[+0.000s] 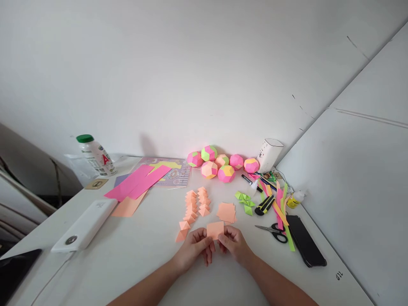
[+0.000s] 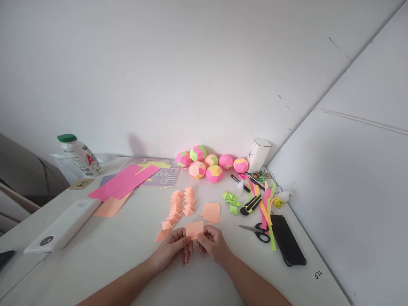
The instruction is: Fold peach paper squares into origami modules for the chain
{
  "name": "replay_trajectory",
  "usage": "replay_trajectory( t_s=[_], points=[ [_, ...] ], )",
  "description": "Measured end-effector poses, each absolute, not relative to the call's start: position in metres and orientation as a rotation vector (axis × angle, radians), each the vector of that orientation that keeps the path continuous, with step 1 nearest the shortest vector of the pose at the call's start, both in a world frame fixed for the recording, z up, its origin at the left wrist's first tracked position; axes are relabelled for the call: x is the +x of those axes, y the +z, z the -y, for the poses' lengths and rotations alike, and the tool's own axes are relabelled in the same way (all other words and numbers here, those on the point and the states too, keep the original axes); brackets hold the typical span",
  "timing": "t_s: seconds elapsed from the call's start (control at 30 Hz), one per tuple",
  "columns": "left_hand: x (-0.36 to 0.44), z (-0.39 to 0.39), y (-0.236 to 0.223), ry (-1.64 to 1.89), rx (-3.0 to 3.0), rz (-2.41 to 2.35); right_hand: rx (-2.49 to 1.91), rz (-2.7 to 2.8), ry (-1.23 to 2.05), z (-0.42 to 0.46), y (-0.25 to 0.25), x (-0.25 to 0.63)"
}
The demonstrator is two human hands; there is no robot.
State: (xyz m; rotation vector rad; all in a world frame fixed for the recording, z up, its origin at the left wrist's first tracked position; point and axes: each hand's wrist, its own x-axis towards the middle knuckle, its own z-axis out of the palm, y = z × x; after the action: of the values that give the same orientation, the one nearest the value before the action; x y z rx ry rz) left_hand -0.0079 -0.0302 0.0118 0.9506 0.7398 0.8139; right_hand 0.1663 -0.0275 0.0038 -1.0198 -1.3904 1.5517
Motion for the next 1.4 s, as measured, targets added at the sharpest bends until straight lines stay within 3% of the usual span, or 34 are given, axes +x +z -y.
replay_trajectory(
  t_s=[0.63, 1.0, 1.27, 1.4],
  points=[
    [-0.003, 0.028, 0.007, 1.017, 0.887, -0.774, -1.027, 1.368, 1.471, 0.026, 0.006, 0.163],
    [-0.008, 0.026, 0.008, 0.944, 0.987, -0.758, -0.895, 1.593, 1.110, 0.029, -0.005, 0.166],
    [-0.011, 0.030, 0.009, 0.759, 1.139, -0.778, -1.035, 1.534, 1.276, 0.027, 0.009, 0.166],
    [-0.010, 0.031, 0.009, 0.829, 1.091, -0.739, -1.045, 1.527, 1.393, 0.029, 0.008, 0.166]
  ],
)
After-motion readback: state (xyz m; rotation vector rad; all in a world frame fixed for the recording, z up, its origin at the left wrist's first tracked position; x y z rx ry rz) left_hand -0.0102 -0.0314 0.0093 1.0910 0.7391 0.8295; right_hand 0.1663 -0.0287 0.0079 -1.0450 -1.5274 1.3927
